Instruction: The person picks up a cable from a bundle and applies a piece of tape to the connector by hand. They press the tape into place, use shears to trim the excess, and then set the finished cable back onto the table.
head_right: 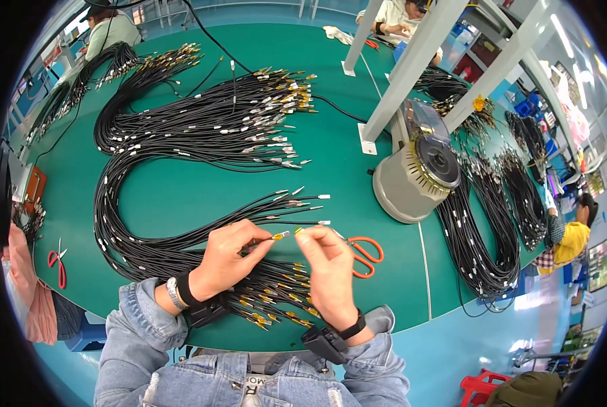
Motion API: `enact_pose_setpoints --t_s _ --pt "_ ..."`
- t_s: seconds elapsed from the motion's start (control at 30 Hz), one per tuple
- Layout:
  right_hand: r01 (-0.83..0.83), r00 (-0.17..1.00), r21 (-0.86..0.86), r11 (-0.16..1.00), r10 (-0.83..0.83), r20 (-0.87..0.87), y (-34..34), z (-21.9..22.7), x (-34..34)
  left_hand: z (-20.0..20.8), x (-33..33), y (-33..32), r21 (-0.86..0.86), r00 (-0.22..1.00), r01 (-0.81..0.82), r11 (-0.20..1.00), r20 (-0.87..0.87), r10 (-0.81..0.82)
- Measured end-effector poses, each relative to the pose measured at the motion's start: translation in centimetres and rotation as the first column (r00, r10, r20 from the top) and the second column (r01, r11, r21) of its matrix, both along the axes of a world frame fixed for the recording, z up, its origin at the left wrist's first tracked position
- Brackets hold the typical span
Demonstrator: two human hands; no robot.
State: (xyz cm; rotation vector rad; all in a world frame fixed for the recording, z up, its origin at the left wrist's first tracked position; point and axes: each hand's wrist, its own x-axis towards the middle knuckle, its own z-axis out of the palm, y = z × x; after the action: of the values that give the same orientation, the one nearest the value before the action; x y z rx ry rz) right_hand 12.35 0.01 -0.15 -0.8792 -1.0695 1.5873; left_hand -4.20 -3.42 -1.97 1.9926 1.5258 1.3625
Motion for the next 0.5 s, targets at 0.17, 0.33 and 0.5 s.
enact_pose_setpoints --t_s 0.17,0.33,0.5 --pt "0.05 0.999 0.09 0.995 -0.049 -0.007 3.4 0.8 2.4 -1.7 -0.8 0.9 0.006 0.966 0.188 0.982 -0.185 -0.183" --pt "0.056 0.994 0.11 0.992 -0.066 0.087 5.6 0.3 3.6 -2.5 -0.9 3.1 -0.104 0.946 0.064 0.993 -0.311 -0.093" --pt "0.045 0.997 0.061 0.997 -0.049 0.061 5.3 -0.5 3.2 -2.8 0.1 5.6 -0.107 0.843 0.046 0.993 -0.529 -0.096"
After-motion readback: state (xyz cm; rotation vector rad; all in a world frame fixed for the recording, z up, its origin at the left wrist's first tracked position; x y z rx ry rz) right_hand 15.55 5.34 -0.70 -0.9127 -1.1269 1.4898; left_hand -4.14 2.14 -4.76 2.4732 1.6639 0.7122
